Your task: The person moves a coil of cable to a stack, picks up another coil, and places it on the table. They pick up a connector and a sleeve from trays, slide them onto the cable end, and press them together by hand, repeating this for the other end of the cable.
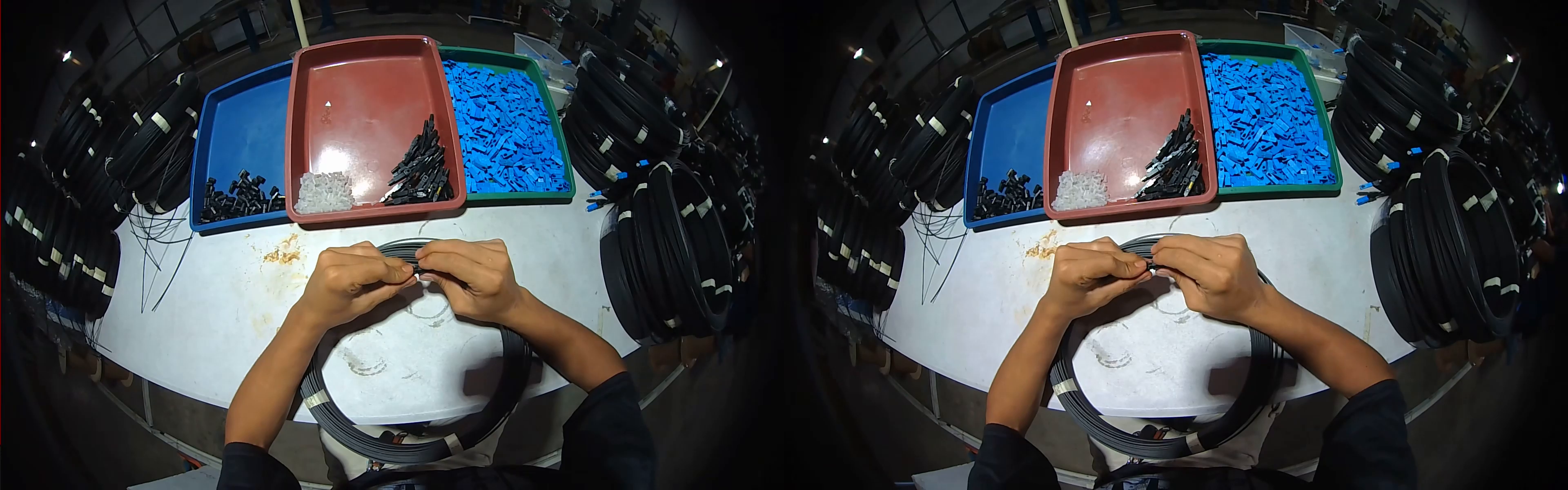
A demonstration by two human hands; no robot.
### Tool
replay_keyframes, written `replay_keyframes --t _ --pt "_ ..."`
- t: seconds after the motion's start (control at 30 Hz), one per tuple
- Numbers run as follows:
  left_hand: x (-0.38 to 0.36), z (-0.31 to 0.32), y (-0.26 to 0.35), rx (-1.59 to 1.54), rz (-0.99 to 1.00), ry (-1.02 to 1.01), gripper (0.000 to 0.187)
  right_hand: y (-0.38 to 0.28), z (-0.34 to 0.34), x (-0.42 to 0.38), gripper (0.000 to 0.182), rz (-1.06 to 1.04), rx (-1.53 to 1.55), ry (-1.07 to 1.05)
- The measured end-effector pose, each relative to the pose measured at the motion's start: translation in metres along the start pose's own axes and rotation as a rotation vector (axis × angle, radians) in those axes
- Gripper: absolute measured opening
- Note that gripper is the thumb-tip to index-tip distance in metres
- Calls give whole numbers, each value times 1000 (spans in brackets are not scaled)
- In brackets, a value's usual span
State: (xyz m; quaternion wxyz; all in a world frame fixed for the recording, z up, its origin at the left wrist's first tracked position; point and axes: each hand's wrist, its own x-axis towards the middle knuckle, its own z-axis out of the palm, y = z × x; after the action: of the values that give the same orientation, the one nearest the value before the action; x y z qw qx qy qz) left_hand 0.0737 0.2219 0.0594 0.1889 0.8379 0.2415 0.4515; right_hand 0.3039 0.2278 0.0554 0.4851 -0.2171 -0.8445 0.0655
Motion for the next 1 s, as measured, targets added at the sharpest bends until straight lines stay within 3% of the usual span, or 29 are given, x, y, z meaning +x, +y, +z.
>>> replay_keyframes --t 0.2,0.4,0.67,1.0 --pt "1 -1 -1 38 89 -19 19 2 0 -1 20 26 45 -43" --pt "-2 -1 -1 2 -75 7 16 -2 1 2 21 28 24 5" --pt "0 0 -2 32 52 2 14 0 2 0 22 2 25 -43" --pt "-1 0 -2 34 37 -3 15 -1 1 -3 19 23 2 -47"
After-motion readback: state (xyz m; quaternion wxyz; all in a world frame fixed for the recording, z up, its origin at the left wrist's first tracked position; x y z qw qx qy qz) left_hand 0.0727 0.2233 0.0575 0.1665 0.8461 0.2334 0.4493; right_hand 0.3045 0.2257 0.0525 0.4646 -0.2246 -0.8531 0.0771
